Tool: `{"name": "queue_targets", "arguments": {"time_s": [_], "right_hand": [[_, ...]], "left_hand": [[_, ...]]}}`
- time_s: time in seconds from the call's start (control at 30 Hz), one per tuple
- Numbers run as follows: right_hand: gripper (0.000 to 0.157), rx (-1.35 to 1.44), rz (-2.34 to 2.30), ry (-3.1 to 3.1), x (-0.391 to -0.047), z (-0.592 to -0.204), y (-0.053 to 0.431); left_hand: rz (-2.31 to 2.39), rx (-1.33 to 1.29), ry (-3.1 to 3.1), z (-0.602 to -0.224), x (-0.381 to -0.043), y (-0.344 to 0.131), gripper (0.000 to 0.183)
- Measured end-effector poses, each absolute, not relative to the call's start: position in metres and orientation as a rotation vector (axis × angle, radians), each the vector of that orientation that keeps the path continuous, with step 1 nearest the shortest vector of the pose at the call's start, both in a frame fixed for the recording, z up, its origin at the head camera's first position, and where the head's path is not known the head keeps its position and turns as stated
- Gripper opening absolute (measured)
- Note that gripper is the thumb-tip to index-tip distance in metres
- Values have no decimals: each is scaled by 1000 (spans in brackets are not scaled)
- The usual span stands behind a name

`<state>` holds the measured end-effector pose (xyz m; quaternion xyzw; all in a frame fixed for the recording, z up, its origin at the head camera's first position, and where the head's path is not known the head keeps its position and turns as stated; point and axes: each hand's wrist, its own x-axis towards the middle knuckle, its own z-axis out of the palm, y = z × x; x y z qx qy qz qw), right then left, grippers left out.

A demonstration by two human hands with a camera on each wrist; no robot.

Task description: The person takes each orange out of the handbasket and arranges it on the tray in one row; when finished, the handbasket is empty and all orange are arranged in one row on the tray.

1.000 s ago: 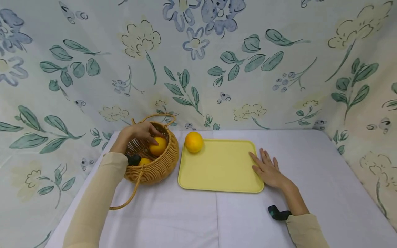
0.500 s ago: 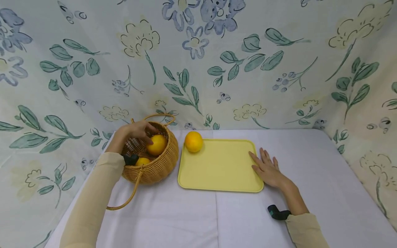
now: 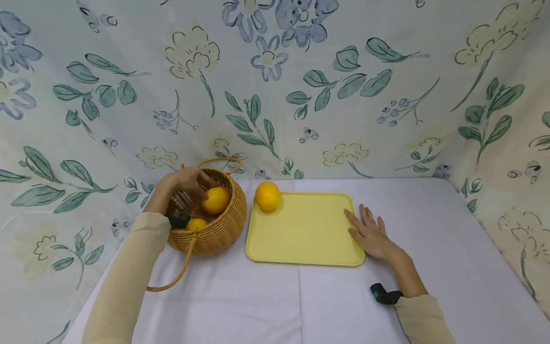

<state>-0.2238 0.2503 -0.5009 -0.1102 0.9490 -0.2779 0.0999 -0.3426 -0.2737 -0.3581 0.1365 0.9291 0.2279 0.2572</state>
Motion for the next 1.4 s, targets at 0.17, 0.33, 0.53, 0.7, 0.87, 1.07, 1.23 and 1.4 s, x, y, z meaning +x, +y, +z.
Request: {"name": "queue_targets", "arguments": {"time_s": [0.17,0.33,0.53,0.7,0.87,1.07,1.23,1.4], "right_hand": [[61,-322,-820,2809,-224,-501,251],[61,-332,-821,2808,-224,-501,251],[60,-337,-825,2810,-223,-501,251],[60,-332,-819,2809,-223,-501,251],[61,-329,-818,2808,-222,-501,251],[61,-327,-816,2809,-222,-501,251],[61,-324,-819,2811,-222,-500,251],[60,-345,-827,2812,-221,-499,252]], "left_hand": [[609,391,2512,-363,-344,-272,52],[608,387,2520,-375,-347,-269,59],[623,401,2540,-383,-348,-269,60],[667,459,2526,-384,-347,-270,57],[664,505,2492,-382,-347,-269,55],[609,480,2452,-366,-346,-269,57],[546,437,2476,-343,-341,-271,57],[562,504,2498,-318,-329,-278,57]]}}
